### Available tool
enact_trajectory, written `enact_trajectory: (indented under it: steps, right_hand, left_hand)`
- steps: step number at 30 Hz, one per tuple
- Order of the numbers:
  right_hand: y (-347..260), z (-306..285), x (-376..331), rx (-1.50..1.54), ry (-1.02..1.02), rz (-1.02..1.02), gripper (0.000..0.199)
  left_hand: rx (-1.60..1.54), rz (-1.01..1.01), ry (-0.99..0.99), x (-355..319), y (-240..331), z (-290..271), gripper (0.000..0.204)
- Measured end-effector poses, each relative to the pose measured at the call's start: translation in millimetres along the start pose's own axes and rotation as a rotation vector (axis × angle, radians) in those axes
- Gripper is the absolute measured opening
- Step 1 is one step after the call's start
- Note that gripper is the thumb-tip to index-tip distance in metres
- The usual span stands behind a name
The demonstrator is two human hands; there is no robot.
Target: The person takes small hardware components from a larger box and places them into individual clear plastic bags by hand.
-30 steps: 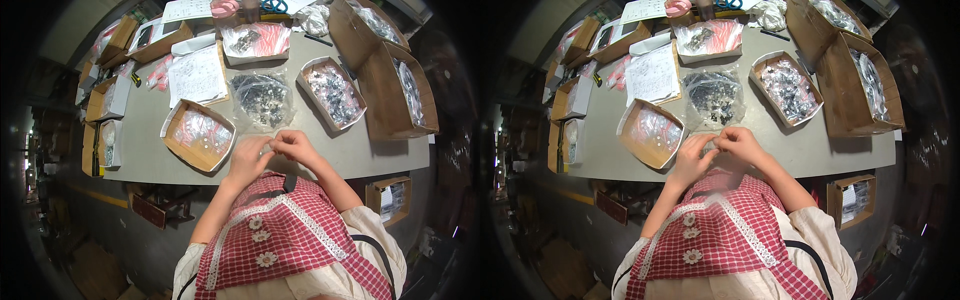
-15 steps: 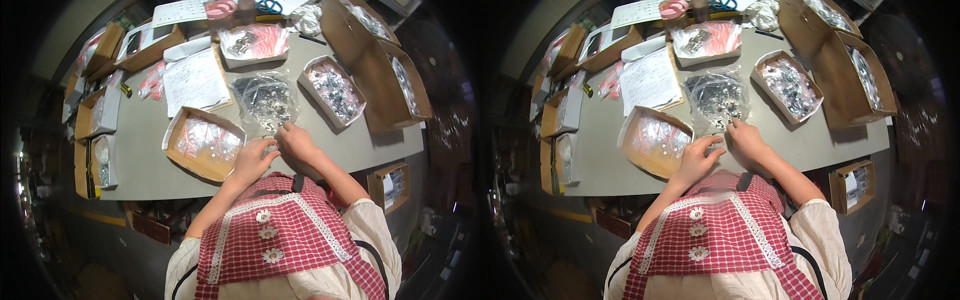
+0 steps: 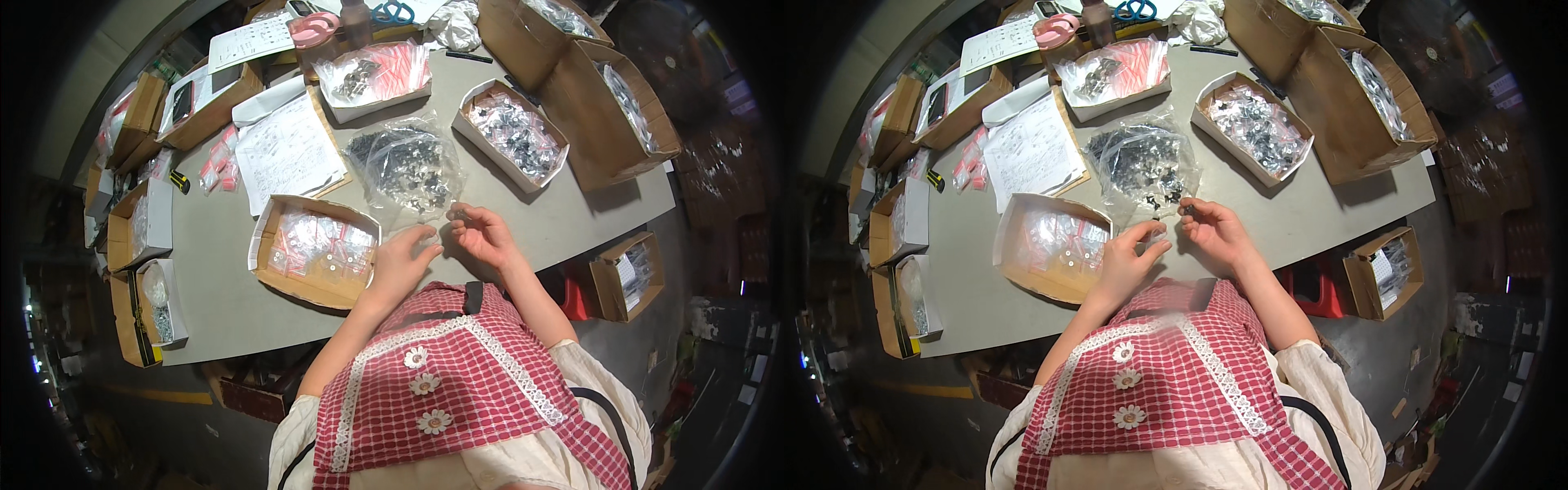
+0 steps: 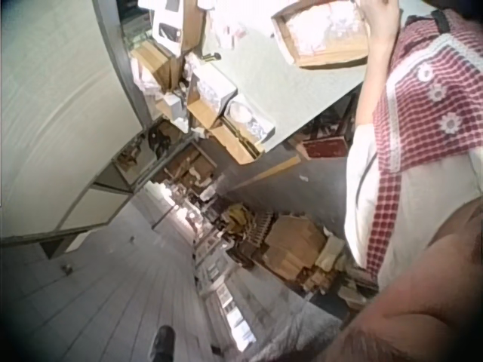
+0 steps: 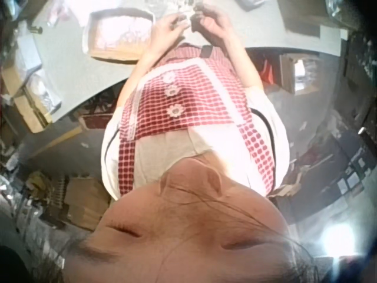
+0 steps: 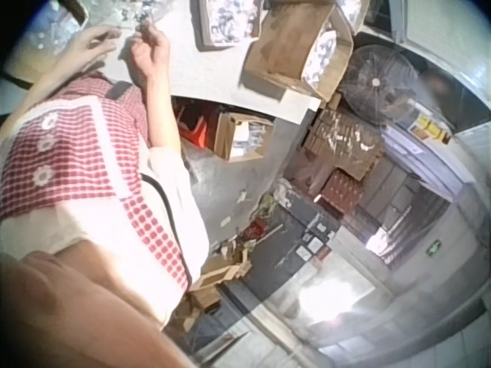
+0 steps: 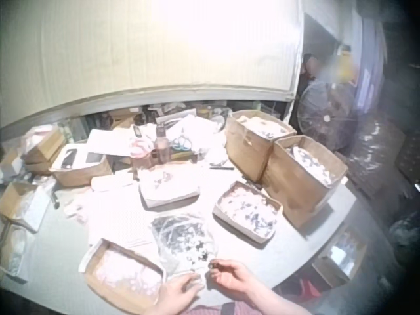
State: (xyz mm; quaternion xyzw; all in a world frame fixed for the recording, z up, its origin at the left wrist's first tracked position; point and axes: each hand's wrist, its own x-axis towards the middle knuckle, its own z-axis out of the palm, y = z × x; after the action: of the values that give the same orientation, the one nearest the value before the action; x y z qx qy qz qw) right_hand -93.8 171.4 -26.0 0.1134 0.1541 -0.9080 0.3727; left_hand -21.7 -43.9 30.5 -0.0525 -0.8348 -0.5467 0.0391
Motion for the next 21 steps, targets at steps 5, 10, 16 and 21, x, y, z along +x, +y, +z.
enact_trajectory:
  steps: [5,10,16,21]
  right_hand:
    - [-4.3,-5.0,2.3,-0.008,0.000,0.021,0.041]
    - [-5.0,44.9,-7.4,-0.085,0.051,0.050,0.060]
    - [-9.5,64.2,-14.8,-0.110,-0.002,0.072,0.065]
    - [-13.0,65.3,-13.5,-0.137,0.035,0.069,0.066]
  left_hand:
    - [0.033,-0.006,0.028,-3.2,-2.1,1.0,0.032]
    - [0.020,-0.109,0.002,-4.3,3.0,-0.3,0.034]
    - [0.048,-0.121,0.059,-5.9,0.7,5.1,0.034]
    - [-0.010,-0.174,0.043,-5.5,4.9,6.7,0.035]
